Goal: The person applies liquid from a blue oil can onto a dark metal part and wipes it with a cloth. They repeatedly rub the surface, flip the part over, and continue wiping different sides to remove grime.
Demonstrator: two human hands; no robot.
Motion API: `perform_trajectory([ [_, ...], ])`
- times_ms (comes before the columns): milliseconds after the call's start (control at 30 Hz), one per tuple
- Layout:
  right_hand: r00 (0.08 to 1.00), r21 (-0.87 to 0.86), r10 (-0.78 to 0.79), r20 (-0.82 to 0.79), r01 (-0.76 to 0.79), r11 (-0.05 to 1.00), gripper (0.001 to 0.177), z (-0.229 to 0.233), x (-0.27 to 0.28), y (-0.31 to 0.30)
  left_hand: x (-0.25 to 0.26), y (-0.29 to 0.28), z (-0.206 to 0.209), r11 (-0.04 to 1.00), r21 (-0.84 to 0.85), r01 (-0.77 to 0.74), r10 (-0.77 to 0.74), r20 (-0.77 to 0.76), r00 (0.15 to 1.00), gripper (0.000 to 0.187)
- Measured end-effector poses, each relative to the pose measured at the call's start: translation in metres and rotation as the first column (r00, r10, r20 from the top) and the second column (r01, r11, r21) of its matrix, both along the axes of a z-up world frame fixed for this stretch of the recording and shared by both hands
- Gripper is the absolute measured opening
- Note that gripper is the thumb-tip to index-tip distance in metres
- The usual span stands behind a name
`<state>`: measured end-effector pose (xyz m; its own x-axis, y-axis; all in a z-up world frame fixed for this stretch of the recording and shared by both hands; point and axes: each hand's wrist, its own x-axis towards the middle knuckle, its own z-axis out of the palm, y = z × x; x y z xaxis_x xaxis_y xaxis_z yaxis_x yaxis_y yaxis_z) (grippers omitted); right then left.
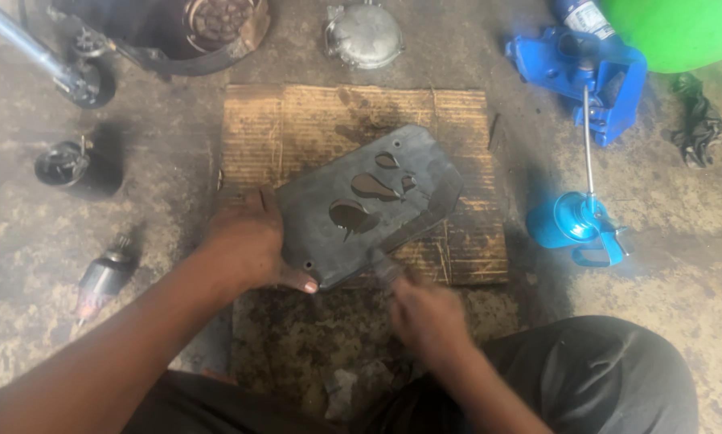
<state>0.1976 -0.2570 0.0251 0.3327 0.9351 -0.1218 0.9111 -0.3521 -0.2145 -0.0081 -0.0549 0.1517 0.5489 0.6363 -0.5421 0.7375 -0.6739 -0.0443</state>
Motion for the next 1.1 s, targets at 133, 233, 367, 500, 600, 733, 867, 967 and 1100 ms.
perform_trajectory([
  [133, 0.934, 0.247, -0.314, -0.172, 0.350, 0.904, 0.018, 0.021, 0.045, 0.025, -0.004, -0.001, 0.001, 1.000, 0.015, 0.027, -0.027, 0.008, 1.000, 0.158],
  [233, 0.986, 0.188, -0.157, -0.062, 0.166, 0.968, 0.014, 0.004, -0.001, 0.009, -0.001, -0.001, 0.001, 1.000, 0.002, 0.011, -0.011, -0.016, 1.000, 0.160],
  [367, 0.996, 0.283, -0.040, -0.076, 0.060, 0.957, 0.011, -0.009, 0.003, 0.001, 0.001, 0.003, 0.000, 1.000, -0.002, -0.004, 0.004, -0.012, 1.000, 0.163],
  [500, 0.976, 0.170, -0.210, -0.059, 0.217, 0.961, 0.010, -0.019, 0.044, 0.014, 0.002, -0.001, 0.002, 1.000, -0.025, 0.012, -0.014, -0.052, 0.999, 0.161],
  [600, 0.980, 0.153, 0.139, 0.145, -0.161, 0.975, 0.021, -0.026, -0.021, -0.001, 0.008, 0.001, 0.010, 1.000, -0.011, 0.000, -0.001, -0.090, 0.996, 0.162],
  [733, 0.972, -0.035, -0.210, -0.103, 0.207, 0.978, 0.023, 0.008, 0.005, 0.015, 0.001, -0.003, 0.010, 0.999, -0.017, -0.051, 0.051, 0.002, 0.999, 0.161],
  [867, 0.930, 0.106, -0.366, -0.037, 0.368, 0.924, 0.030, 0.018, 0.027, 0.026, 0.001, -0.004, 0.007, 0.999, 0.006, -0.048, 0.048, -0.014, 0.999, 0.162],
  [967, 0.946, 0.596, 0.093, 0.310, -0.270, 0.757, 0.034, 0.005, -0.036, 0.005, 0.004, -0.004, 0.007, 0.998, -0.009, -0.067, 0.067, -0.037, 0.997, 0.162],
  [1100, 0.993, 0.301, -0.115, 0.032, 0.100, 0.948, 0.032, 0.009, 0.005, 0.014, -0.002, -0.002, 0.000, 0.998, 0.013, -0.066, 0.065, 0.059, 0.996, 0.161],
])
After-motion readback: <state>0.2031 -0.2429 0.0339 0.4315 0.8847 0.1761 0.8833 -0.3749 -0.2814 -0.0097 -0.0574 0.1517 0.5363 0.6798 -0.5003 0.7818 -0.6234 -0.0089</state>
